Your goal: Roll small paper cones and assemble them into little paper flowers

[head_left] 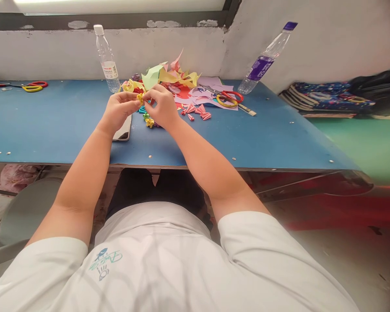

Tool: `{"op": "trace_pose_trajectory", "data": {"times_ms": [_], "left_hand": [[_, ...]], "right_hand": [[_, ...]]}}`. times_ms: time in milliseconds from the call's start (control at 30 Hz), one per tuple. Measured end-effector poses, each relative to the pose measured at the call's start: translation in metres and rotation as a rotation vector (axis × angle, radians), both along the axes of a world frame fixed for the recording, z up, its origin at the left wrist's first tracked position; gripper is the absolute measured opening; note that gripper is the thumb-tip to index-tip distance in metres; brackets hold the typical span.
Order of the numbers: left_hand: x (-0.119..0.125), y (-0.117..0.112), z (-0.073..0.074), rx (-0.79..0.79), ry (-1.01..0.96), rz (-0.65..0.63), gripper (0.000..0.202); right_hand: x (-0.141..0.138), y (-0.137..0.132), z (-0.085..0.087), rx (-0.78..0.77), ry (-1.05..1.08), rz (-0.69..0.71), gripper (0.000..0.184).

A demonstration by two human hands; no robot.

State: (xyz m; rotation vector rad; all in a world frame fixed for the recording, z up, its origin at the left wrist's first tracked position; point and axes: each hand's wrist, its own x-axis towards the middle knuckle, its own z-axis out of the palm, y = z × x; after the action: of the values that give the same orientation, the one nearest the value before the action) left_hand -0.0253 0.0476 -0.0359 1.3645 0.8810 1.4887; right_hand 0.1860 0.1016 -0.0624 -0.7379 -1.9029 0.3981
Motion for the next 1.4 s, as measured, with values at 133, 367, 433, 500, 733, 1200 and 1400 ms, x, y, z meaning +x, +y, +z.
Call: {"op": "trace_pose_trajectory", "data": {"times_ms": [133, 367, 433, 500, 733, 1200, 1400], "left_hand": [[-0.001, 0.000, 0.001, -0.013, 0.004, 0.006, 0.020], [0.001, 0.000, -0.001, 0.027, 0.044, 0.093, 0.034], [0.004, 0.000, -0.001, 0.026, 0.041, 0.113, 0.039], [0.006, 0.000, 0.000, 0.031, 0.039, 0.127, 0.041], [0.001, 0.002, -0.002, 0.038, 0.055, 0.101, 0.037], [-0.002, 0.004, -0.004, 0.053, 0.056, 0.072, 0.030], [0.001, -0.002, 0.004, -0.017, 0.092, 0.173, 0.027]], "right_hand": [[-0.001, 0.008, -0.004, -0.047, 0.045, -0.009, 0.040], [-0.006, 0.012, -0.009, -0.315, 0.250, 0.096, 0.071], [-0.007, 0.009, -0.009, -0.418, 0.296, 0.135, 0.078], [-0.009, 0.007, -0.008, -0.488, 0.319, 0.170, 0.081], [-0.008, 0.008, -0.005, -0.524, 0.310, 0.214, 0.072], [-0.003, 0.004, -0.001, -0.224, 0.155, 0.073, 0.044], [-0.009, 0.016, -0.012, -0.459, 0.275, 0.119, 0.026]]}}
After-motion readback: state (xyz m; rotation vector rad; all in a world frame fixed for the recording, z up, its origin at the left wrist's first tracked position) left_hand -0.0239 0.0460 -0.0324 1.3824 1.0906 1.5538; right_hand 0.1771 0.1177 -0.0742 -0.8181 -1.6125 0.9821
